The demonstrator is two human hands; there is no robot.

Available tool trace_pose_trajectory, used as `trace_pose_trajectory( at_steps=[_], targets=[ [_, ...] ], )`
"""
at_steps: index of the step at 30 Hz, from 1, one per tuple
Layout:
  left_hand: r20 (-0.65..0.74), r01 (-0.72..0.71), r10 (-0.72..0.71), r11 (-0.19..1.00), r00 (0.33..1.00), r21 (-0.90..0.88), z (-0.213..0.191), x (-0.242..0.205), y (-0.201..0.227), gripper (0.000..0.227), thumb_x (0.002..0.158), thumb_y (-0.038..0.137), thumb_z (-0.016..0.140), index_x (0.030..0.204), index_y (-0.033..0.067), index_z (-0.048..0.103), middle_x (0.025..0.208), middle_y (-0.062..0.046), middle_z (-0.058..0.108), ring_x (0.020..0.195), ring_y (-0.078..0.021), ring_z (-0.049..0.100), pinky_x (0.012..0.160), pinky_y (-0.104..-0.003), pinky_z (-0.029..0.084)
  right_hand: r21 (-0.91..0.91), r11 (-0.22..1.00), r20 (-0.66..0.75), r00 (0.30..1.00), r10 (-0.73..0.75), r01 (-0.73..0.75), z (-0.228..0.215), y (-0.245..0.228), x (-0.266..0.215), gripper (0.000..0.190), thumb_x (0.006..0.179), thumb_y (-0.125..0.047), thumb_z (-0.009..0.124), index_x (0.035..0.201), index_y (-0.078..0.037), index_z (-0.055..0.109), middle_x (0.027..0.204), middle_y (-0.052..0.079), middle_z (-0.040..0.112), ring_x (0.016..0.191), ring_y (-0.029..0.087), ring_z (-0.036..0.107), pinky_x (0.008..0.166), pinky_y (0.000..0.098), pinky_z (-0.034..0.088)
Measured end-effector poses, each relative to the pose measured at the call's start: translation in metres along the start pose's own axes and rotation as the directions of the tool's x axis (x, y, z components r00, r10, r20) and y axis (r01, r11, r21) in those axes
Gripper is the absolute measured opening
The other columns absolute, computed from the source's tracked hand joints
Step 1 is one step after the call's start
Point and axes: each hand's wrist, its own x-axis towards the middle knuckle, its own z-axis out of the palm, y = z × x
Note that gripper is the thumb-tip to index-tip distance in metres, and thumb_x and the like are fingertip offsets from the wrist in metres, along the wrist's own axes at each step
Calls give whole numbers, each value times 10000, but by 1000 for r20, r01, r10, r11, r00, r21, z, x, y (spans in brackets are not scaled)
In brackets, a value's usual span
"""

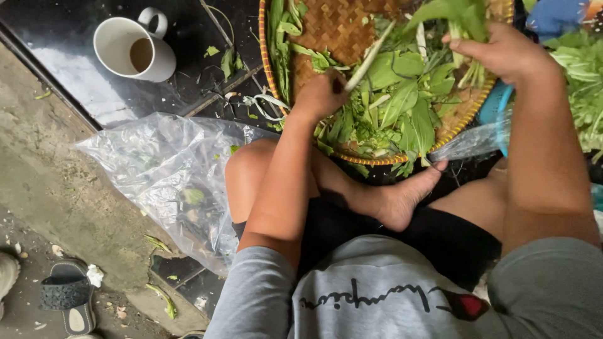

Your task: The person sorts a variety of green leafy vegetables on a large woven tray by hand, picking up individual leaves and stems and placing them into a blue plastic bowl.

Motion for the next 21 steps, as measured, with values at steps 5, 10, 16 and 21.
trace_pose_trajectory(
  at_steps=[5,10,16,21],
  targets=[
    [-232,85,-117,986,966,-144,3,7,-9,359,914,174,753,1207,108,557,990,-94,740,742,-199,734,623,-356,666,875,453,-60,966,-250,172,54,130,73,321,1016,-88,549,1276,-223,682,1119,-40,640,1054,101,640,991,277,576],
    [-378,65,-116,987,918,-145,1,4,-14,302,894,167,754,1156,151,604,1001,-85,767,829,-230,745,732,-410,637,967,102,-171,895,-411,232,110,168,83,219,947,-39,513,1101,-139,633,1040,8,637,869,136,629,847,289,527],
    [-528,67,-41,997,848,31,16,12,-33,472,901,289,756,1284,119,537,1294,-167,564,1029,-386,680,827,-540,586,698,716,-96,990,99,-4,133,121,1,342,1034,-376,616,1314,-182,643,1022,-7,621,882,147,582,802,316,496],
    [-644,-71,300,932,704,356,44,13,-11,507,909,187,801,1319,-8,575,1312,-237,607,1178,-387,629,977,-467,626,67,990,-199,974,-110,125,220,173,60,882,856,-477,805,1459,39,421,1407,304,507,1293,477,474,1034,562,412]
  ],
)
